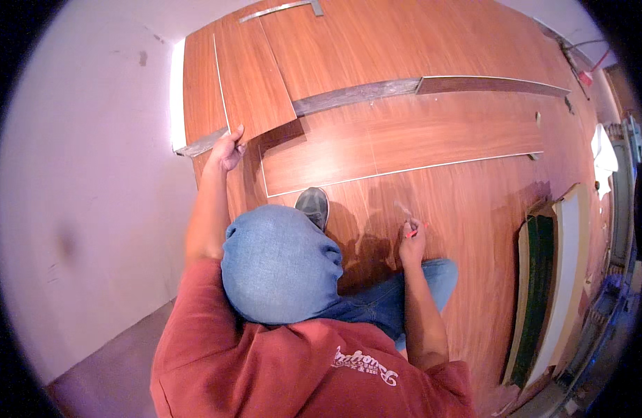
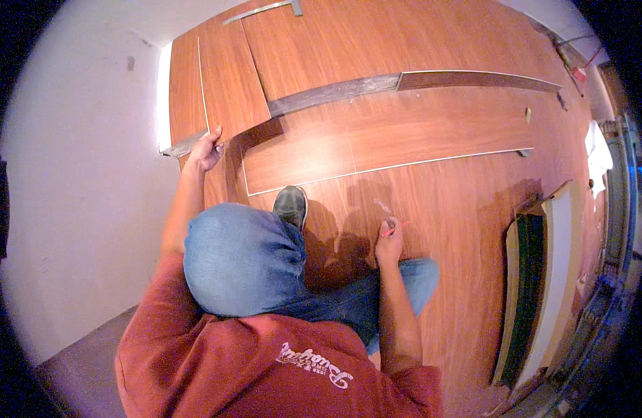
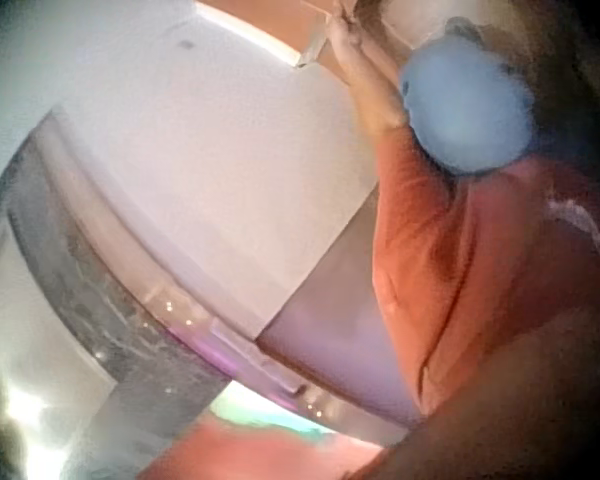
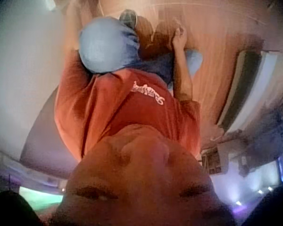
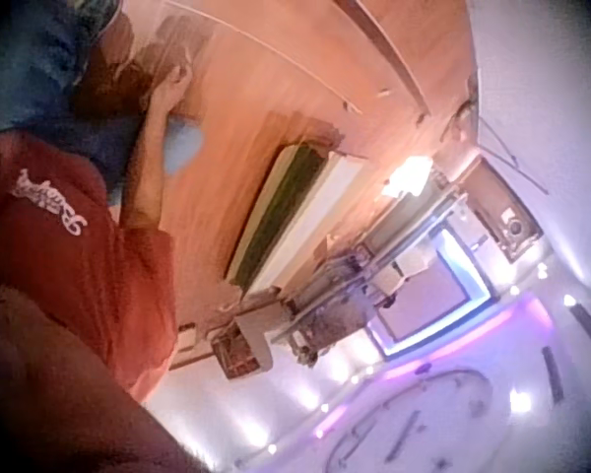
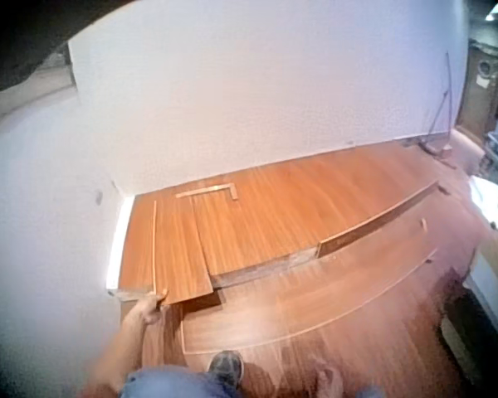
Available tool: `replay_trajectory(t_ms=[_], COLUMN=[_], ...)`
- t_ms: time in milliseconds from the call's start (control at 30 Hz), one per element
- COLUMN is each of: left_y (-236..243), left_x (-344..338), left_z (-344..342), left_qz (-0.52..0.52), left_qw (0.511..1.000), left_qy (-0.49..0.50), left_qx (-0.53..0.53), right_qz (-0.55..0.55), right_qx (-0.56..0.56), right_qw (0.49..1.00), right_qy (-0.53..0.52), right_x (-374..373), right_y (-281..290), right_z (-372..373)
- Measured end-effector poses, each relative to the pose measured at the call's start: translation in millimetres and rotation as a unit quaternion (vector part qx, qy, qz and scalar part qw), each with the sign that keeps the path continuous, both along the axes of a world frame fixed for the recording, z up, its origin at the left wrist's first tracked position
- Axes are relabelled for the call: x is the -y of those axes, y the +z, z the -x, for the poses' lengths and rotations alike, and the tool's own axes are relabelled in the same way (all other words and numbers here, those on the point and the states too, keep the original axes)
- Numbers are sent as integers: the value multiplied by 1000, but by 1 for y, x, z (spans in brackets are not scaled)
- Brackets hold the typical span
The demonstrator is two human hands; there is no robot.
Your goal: The person measures and marks lines on a wooden floor panel using a ruler and pencil. They then pick up the marked panel and walk to a cutting station, where they place the panel on a manual tile cutter to prepare for cutting.
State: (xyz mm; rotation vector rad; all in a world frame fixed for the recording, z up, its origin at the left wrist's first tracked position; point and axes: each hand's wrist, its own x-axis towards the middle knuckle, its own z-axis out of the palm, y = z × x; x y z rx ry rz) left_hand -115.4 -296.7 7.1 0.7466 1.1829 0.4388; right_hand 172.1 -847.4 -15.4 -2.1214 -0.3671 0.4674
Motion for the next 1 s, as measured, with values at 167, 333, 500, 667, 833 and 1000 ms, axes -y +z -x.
replay_trajectory(t_ms=[167, 333, 500, 667, 833, 1000], left_y=[66, 104, 119, 140, 134, 131], left_x=[63, 135, 185, 172, 172, 147], left_z=[5, 70, 108, 74, 27, -11], left_qz=[-65, -119, -166, -159, -133, -114], left_qw=[985, 980, 983, 972, 958, 937], left_qy=[58, -9, -45, -121, -214, -321], left_qx=[152, 157, 71, 120, 135, 81], right_qz=[34, -82, -111, -167, -233, -396], right_qx=[6, 46, -48, -35, -199, -454], right_qw=[999, 994, 986, 973, 947, 798], right_qy=[-14, 47, 116, 155, 93, -1], right_x=[17, -5, -69, -179, -221, -210], right_y=[10, 19, 66, 149, 127, 127], right_z=[-4, 1, 1, -7, -33, -38])
